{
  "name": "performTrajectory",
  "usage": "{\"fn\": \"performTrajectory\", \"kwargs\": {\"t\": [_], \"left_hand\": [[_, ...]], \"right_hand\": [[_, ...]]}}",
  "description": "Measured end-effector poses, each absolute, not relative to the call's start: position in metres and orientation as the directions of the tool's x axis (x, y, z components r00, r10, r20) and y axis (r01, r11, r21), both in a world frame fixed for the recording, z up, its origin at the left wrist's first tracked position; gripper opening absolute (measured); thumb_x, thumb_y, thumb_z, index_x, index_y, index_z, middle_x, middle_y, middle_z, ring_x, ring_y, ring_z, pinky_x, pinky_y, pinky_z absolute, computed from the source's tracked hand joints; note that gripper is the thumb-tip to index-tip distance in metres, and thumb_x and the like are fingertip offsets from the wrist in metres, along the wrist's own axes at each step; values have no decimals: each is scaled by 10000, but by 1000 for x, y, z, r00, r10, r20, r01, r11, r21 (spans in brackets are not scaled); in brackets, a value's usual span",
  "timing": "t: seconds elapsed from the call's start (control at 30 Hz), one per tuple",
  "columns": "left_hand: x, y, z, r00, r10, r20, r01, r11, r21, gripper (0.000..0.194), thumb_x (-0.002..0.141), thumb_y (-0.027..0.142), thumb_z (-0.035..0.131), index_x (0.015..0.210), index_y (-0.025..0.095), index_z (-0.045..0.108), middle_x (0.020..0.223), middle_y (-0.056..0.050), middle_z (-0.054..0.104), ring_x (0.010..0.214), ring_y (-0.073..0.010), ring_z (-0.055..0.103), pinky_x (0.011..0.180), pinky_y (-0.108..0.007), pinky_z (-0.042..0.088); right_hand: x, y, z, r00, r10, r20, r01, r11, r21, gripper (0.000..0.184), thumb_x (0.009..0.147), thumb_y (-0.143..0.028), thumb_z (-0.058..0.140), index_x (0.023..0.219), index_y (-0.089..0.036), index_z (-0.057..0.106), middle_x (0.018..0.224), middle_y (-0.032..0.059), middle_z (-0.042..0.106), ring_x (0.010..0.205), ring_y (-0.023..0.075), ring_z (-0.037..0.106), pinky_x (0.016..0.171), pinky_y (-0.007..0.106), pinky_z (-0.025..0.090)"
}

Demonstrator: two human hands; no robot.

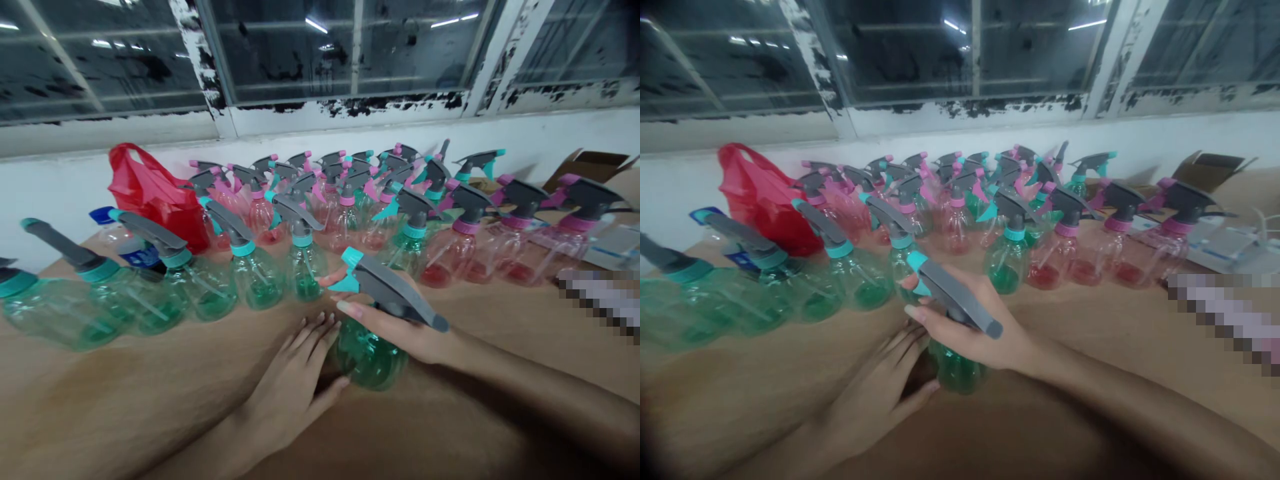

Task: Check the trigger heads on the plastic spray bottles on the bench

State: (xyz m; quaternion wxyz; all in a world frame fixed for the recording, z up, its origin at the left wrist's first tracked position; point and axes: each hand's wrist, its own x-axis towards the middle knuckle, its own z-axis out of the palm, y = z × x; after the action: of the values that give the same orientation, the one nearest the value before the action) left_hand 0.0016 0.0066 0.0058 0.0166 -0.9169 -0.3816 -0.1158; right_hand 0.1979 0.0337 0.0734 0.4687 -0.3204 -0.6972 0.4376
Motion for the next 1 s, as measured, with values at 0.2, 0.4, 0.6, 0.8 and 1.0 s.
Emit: {"fn": "performTrajectory", "kwargs": {"t": [0.2,0.4,0.6,0.8,1.0], "left_hand": [[2,6,6,683,687,249,706,-708,19,557,911,430,512,1340,93,399,1369,-172,483,1244,-302,473,1006,-474,401],[2,6,7,693,670,267,693,-721,11,564,900,405,536,1329,64,403,1339,-185,511,1243,-300,473,1004,-466,406],[3,7,7,692,674,258,694,-720,20,558,912,415,515,1327,59,406,1357,-186,492,1254,-301,459,1005,-471,402],[2,6,5,688,681,250,696,-717,37,569,922,434,501,1354,82,385,1394,-169,455,1296,-292,407,1038,-461,362],[1,7,6,687,698,204,703,-709,59,555,925,435,492,1364,113,381,1398,-153,454,1299,-281,404,1045,-475,346]], "right_hand": [[200,37,69,-388,840,379,8,414,-910,256,801,-302,647,1039,-217,600,750,-12,596,604,126,572,636,288,500],[200,38,69,-388,832,397,8,434,-901,244,805,-284,644,1032,-207,597,790,1,612,628,128,585,618,284,500],[200,38,68,-385,828,407,34,454,-891,253,810,-312,636,1043,-219,604,746,-13,585,575,117,541,528,268,454],[198,35,75,-345,833,433,118,496,-860,158,812,-362,636,847,-215,592,679,-42,547,500,79,434,470,240,371],[199,32,78,-322,840,436,133,496,-858,164,832,-374,613,808,-222,556,609,-64,465,513,87,413,491,241,358]]}}
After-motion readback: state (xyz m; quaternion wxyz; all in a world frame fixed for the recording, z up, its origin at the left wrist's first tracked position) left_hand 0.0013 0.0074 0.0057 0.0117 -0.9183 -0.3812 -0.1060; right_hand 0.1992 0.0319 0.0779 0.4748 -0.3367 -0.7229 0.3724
